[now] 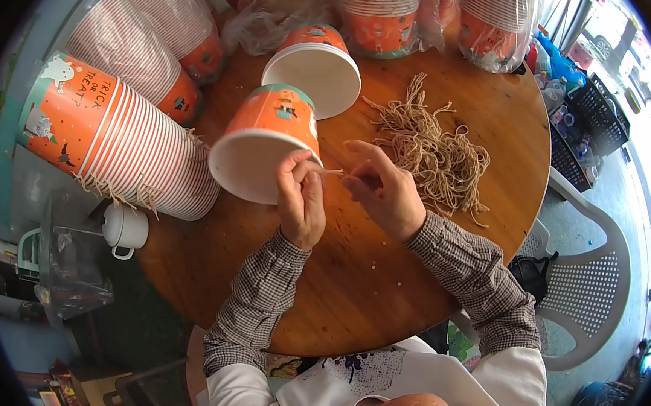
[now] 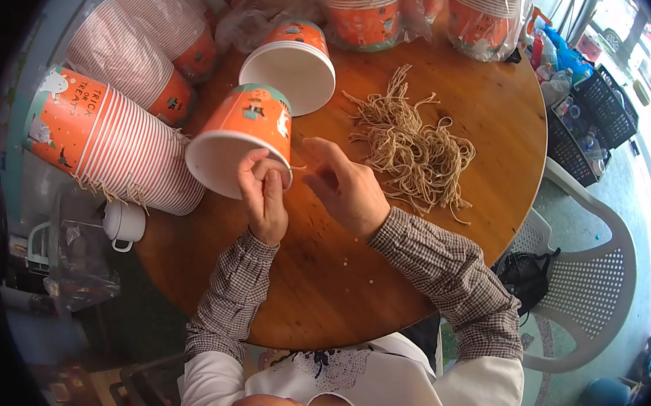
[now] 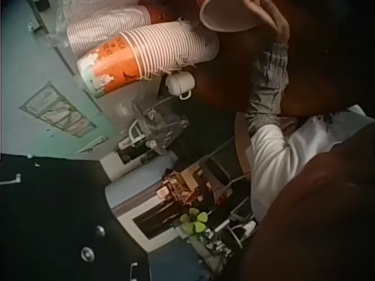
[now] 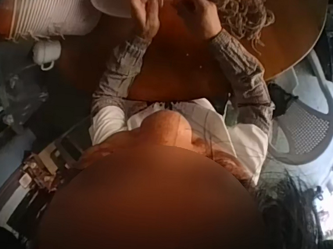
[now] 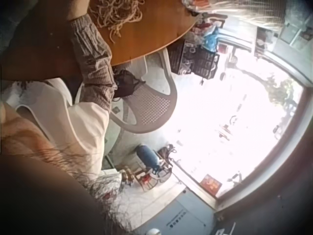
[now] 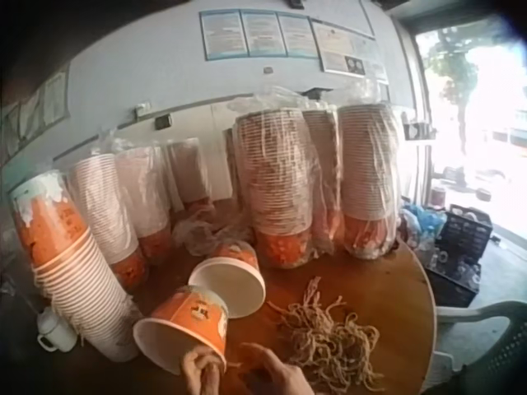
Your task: Attaching twine handles to paper buckets by threading them through pre-punched holes using a thin tool.
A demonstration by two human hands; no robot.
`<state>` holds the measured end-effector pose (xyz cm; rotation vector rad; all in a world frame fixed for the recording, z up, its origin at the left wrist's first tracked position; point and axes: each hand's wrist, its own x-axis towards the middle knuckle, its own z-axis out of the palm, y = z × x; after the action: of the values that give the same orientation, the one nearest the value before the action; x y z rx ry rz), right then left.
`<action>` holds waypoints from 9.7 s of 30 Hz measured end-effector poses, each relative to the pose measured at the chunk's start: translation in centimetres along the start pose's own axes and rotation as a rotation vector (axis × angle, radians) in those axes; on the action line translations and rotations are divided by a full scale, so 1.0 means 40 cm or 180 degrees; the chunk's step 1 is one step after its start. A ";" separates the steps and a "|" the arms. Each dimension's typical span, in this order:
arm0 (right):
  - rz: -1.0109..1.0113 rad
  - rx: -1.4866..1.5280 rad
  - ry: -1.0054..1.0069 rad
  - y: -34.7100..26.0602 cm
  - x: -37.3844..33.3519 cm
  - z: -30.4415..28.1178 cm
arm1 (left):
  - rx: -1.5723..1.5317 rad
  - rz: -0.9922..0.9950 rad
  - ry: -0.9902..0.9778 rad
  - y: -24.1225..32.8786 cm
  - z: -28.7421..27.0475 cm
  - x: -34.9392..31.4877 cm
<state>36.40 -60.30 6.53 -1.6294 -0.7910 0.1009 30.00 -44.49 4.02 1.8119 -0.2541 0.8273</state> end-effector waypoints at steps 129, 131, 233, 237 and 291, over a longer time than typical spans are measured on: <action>-0.0325 -0.0216 0.0037 -0.033 0.019 -0.098 | 0.0248 -0.0557 -0.0239 0.087 0.070 0.051; -0.0211 -0.0073 0.0165 -0.013 0.025 -0.099 | -0.0347 -0.0888 -0.0106 0.084 0.073 0.056; -0.0768 -0.0063 0.0381 -0.039 -0.027 -0.063 | 0.1581 0.1148 -0.0001 0.107 0.058 0.058; -0.0985 0.0133 0.0314 -0.042 -0.029 -0.062 | 0.2117 0.1278 -0.0206 0.120 0.036 0.062; 0.0953 0.4978 -0.1452 -0.108 0.048 -0.150 | -0.2106 -0.1764 -0.0432 0.213 0.085 0.052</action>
<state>38.92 -64.27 12.53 -0.1839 -0.4930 1.0469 28.37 -50.48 11.07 1.2135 -0.0832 0.1846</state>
